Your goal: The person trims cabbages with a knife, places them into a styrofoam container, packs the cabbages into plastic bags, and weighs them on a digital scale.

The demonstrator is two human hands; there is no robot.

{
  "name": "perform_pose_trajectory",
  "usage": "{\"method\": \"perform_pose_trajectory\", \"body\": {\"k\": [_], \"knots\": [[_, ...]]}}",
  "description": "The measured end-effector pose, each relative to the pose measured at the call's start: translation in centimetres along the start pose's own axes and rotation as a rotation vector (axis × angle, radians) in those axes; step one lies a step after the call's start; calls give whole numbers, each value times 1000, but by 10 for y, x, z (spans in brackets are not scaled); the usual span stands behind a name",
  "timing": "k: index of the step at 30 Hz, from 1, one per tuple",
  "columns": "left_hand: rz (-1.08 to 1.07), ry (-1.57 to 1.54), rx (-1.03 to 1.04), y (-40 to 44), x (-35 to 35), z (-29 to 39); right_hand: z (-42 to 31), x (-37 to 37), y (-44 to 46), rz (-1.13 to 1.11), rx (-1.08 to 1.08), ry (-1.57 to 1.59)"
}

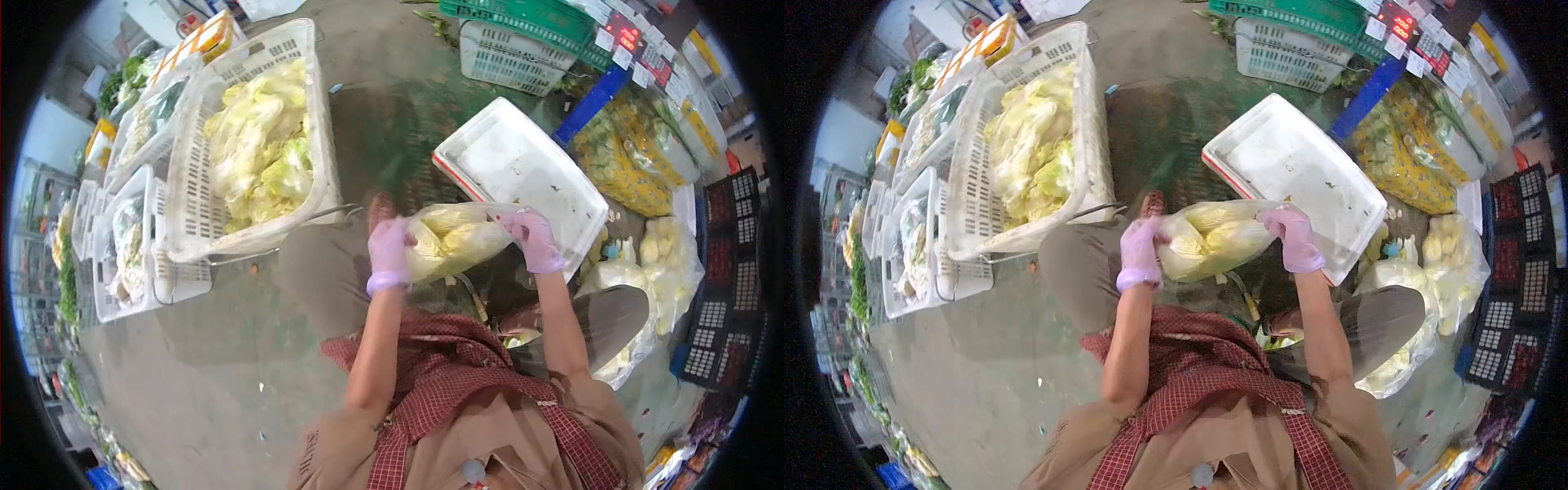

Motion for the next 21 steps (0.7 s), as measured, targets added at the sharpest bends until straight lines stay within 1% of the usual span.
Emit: {"method": "perform_pose_trajectory", "body": {"k": [1, 2, 3, 4, 5, 6, 7, 8, 9, 11, 12, 14, 15, 16, 17, 18, 19, 21], "knots": [[-120, 207, 267, 24, -3, -4, -1, 5, -2, -66, -18, 22], [-217, 562, 276, 23, 12, 2, -7, 4, -7, -113, -40, 40], [-315, 912, 304, 24, 33, 9, -14, -3, -9, -89, -58, 40], [-475, 1232, 566, 10, 47, 5, -27, -4, -17, -107, -71, -50], [-456, 946, 880, -5, 34, 15, -32, -1, -25, -138, -76, -138], [-404, 778, 744, 31, 19, 0, 13, 9, -25, -115, 359, 271], [-365, 864, 585, 24, 20, 10, -6, 6, -12, -66, 24, 80], [-329, 958, 425, 16, 20, 21, -27, 0, -24, -39, -268, -126], [-420, 953, 435, 21, 29, 20, -30, 0, -19, -116, 68, -84], [-217, 450, 88, 12, 24, 6, -44, 7, -27, -129, 224, 255], [-207, 140, 30, -1, 31, 5, -46, 6, -29, -116, 340, 266], [-269, 300, 60, 3, 44, -3, -61, 10, -29, -47, 211, 238], [-320, 414, 11, 3, 52, -10, -36, 21, -26, -131, 275, 178], [-504, 727, 293, 8, 63, -22, -30, 30, -26, -169, 271, 103], [-675, 1035, 587, 13, 68, -52, -24, 39, -28, -208, 268, 26], [-655, 876, 359, 18, 64, -78, -17, 46, -32, -245, 241, -55], [-595, 709, 151, 22, 58, -105, -5, 53, -31, -245, 244, -55], [-604, 792, 45, -6, 69, -96, -10, 66, -24, -216, -131, -456]]}}
Point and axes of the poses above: each hand's wrist, its own y-axis towards the middle knuckle, its own x-axis out of the palm, z = x × y, the point moved 7 cm from there along y, towards the middle knuckle, and after that the axes turned 9 degrees about -y, right-handed, at the moved point
